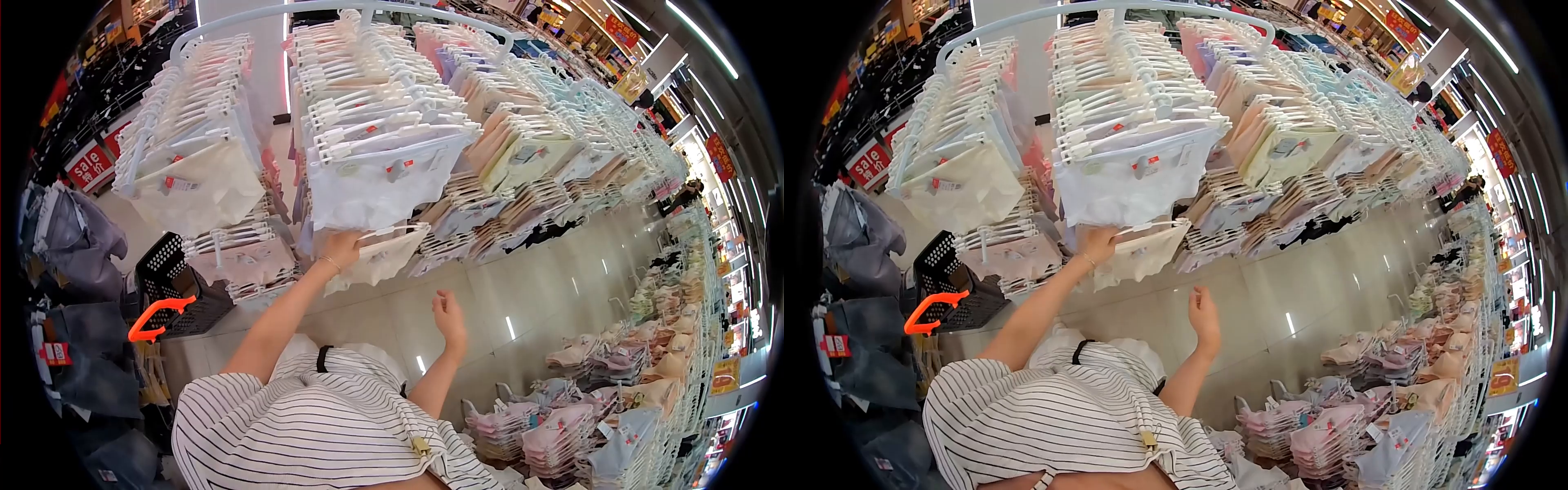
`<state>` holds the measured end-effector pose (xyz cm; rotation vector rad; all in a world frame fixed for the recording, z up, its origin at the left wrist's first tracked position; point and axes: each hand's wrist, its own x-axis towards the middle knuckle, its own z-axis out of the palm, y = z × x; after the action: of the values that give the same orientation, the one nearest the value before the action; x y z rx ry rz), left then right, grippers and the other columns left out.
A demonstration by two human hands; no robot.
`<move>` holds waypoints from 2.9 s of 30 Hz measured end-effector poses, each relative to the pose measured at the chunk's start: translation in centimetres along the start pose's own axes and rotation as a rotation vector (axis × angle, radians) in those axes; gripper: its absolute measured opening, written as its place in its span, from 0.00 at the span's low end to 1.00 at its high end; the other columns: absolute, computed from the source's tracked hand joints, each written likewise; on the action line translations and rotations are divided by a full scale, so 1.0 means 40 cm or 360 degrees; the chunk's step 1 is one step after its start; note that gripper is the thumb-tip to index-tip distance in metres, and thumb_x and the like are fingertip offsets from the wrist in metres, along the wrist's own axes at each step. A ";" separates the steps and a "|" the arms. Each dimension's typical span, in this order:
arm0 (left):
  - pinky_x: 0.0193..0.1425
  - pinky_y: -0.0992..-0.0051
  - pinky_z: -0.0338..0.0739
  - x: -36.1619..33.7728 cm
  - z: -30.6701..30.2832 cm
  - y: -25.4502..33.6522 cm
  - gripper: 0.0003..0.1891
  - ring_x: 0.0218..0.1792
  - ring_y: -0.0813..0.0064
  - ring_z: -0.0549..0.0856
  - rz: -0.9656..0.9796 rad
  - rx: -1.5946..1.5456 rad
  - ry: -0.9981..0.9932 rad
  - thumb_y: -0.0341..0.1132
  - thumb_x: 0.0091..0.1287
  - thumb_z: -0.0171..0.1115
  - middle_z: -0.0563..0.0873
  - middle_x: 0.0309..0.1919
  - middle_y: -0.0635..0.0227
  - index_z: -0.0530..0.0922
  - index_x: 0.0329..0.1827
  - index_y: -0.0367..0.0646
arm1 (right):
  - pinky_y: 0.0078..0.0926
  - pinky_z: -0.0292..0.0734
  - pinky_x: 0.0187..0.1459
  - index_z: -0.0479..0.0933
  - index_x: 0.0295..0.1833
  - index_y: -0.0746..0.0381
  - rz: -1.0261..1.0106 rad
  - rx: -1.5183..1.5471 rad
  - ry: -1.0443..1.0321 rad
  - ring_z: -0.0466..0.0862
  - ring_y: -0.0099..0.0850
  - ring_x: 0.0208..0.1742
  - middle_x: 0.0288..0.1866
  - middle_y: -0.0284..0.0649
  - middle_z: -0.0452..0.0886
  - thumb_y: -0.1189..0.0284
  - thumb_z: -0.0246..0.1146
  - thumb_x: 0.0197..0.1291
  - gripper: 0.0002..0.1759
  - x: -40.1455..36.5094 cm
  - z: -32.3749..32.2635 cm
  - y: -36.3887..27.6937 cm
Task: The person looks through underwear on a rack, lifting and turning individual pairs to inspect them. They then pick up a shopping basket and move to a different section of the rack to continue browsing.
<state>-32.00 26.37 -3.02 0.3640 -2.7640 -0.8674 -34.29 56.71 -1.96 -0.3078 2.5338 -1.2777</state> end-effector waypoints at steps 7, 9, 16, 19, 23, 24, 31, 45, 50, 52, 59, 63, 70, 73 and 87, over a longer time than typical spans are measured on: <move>0.36 0.64 0.73 -0.007 -0.018 -0.030 0.11 0.32 0.57 0.80 -0.0069 -0.0069 0.0296 0.35 0.61 0.53 0.81 0.32 0.57 0.78 0.44 0.47 | 0.25 0.72 0.40 0.69 0.54 0.63 0.0067 -0.0023 -0.0052 0.78 0.28 0.37 0.36 0.42 0.79 0.68 0.53 0.61 0.17 0.015 0.015 0.046; 0.36 0.64 0.73 -0.011 -0.025 -0.036 0.11 0.33 0.57 0.80 -0.0028 -0.0051 0.0279 0.35 0.61 0.53 0.82 0.31 0.58 0.78 0.45 0.48 | 0.25 0.72 0.40 0.69 0.54 0.63 0.0050 -0.0044 -0.0053 0.78 0.28 0.37 0.36 0.42 0.79 0.67 0.53 0.61 0.17 0.018 0.017 0.048; 0.36 0.62 0.73 -0.040 -0.067 -0.022 0.10 0.32 0.58 0.80 0.0175 -0.0017 0.0202 0.37 0.61 0.53 0.82 0.30 0.60 0.78 0.43 0.48 | 0.27 0.72 0.42 0.69 0.54 0.62 -0.0001 -0.0133 -0.0117 0.78 0.31 0.37 0.35 0.42 0.79 0.65 0.53 0.61 0.18 0.023 0.031 0.015; 0.35 0.61 0.73 -0.055 -0.061 -0.028 0.10 0.32 0.58 0.80 0.0239 0.0012 0.0074 0.39 0.61 0.53 0.82 0.29 0.61 0.78 0.42 0.49 | 0.27 0.72 0.42 0.69 0.53 0.61 0.0055 -0.0122 -0.0150 0.78 0.31 0.37 0.35 0.42 0.79 0.64 0.53 0.61 0.18 0.016 0.034 -0.006; 0.37 0.61 0.73 -0.054 -0.041 -0.028 0.11 0.32 0.57 0.81 0.0200 0.0165 -0.0187 0.39 0.61 0.51 0.82 0.30 0.59 0.78 0.43 0.49 | 0.30 0.73 0.41 0.70 0.52 0.63 -0.0008 -0.0085 -0.0140 0.79 0.37 0.37 0.36 0.47 0.79 0.64 0.54 0.61 0.18 0.020 0.043 0.005; 0.38 0.61 0.73 -0.052 -0.029 -0.034 0.11 0.33 0.57 0.81 0.0152 0.0169 -0.0166 0.39 0.61 0.51 0.82 0.30 0.58 0.78 0.43 0.49 | 0.29 0.72 0.40 0.70 0.52 0.62 0.0010 -0.0072 -0.0152 0.78 0.34 0.36 0.35 0.45 0.79 0.64 0.54 0.61 0.18 0.022 0.046 0.009; 0.37 0.60 0.73 -0.035 0.019 -0.050 0.11 0.32 0.57 0.81 -0.0034 0.0189 -0.0041 0.36 0.59 0.52 0.83 0.29 0.57 0.79 0.41 0.49 | 0.27 0.72 0.40 0.70 0.52 0.62 0.0041 -0.0136 -0.0124 0.78 0.31 0.36 0.35 0.43 0.79 0.64 0.54 0.61 0.18 -0.001 0.029 0.016; 0.45 0.58 0.72 -0.080 0.026 -0.051 0.16 0.43 0.52 0.78 -0.0149 0.0094 0.0168 0.35 0.58 0.55 0.79 0.42 0.54 0.71 0.50 0.43 | 0.32 0.72 0.46 0.70 0.53 0.61 0.0192 -0.0300 -0.0193 0.79 0.39 0.44 0.42 0.47 0.80 0.59 0.54 0.60 0.21 -0.027 0.040 0.055; 0.53 0.59 0.68 -0.257 0.029 -0.077 0.33 0.53 0.47 0.70 0.0005 0.0043 0.0600 0.33 0.51 0.62 0.67 0.54 0.45 0.60 0.61 0.39 | 0.34 0.72 0.48 0.70 0.53 0.62 0.0212 -0.0355 -0.0217 0.79 0.41 0.46 0.44 0.48 0.79 0.58 0.54 0.60 0.22 -0.028 0.066 0.065; 0.56 0.59 0.66 -0.354 0.050 -0.127 0.32 0.54 0.45 0.70 -0.0120 0.0010 0.0390 0.36 0.49 0.64 0.69 0.52 0.40 0.62 0.56 0.33 | 0.35 0.72 0.48 0.70 0.54 0.62 0.0240 -0.0375 -0.0239 0.79 0.42 0.46 0.44 0.49 0.79 0.58 0.54 0.59 0.23 -0.022 0.089 0.086; 0.59 0.63 0.66 -0.736 0.239 -0.521 0.52 0.59 0.53 0.70 -0.1368 -0.0449 -0.1421 0.68 0.48 0.54 0.67 0.60 0.46 0.59 0.63 0.28 | 0.38 0.71 0.49 0.69 0.54 0.61 0.0194 -0.0548 -0.0373 0.78 0.45 0.47 0.46 0.50 0.78 0.56 0.52 0.58 0.24 -0.012 0.143 0.052; 0.54 0.67 0.70 -0.772 0.156 -0.473 0.53 0.51 0.62 0.75 -0.1571 -0.0559 -0.1329 0.69 0.46 0.57 0.75 0.52 0.50 0.58 0.62 0.28 | 0.40 0.71 0.47 0.72 0.48 0.64 -0.0088 -0.0745 -0.0512 0.78 0.47 0.46 0.45 0.50 0.78 0.57 0.51 0.57 0.22 -0.009 0.191 0.051; 0.52 0.65 0.71 -0.745 0.217 -0.532 0.44 0.48 0.56 0.78 -0.1340 -0.0253 -0.1255 0.60 0.52 0.58 0.78 0.48 0.50 0.59 0.62 0.32 | 0.44 0.72 0.40 0.73 0.40 0.68 -0.0179 -0.0596 -0.0688 0.78 0.51 0.38 0.37 0.55 0.78 0.62 0.49 0.55 0.19 -0.047 0.258 0.047; 0.52 0.65 0.71 -0.671 0.171 -0.495 0.44 0.48 0.56 0.78 -0.1310 -0.0272 -0.1200 0.60 0.52 0.58 0.78 0.48 0.50 0.59 0.62 0.32 | 0.43 0.73 0.39 0.72 0.41 0.68 -0.0162 -0.0513 -0.0724 0.79 0.51 0.36 0.35 0.57 0.77 0.63 0.49 0.56 0.19 -0.052 0.297 0.073; 0.52 0.64 0.72 -0.435 -0.145 -0.360 0.42 0.47 0.55 0.78 -0.1158 -0.0147 -0.0769 0.58 0.53 0.58 0.78 0.47 0.49 0.60 0.62 0.33 | 0.40 0.72 0.46 0.73 0.48 0.65 -0.0007 -0.0371 -0.0748 0.78 0.48 0.45 0.46 0.54 0.77 0.61 0.51 0.54 0.22 -0.067 0.253 0.061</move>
<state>-11.50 17.06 -9.13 1.3559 -3.0120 -1.3846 -28.41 51.40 -9.24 -0.5873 2.2661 -0.7904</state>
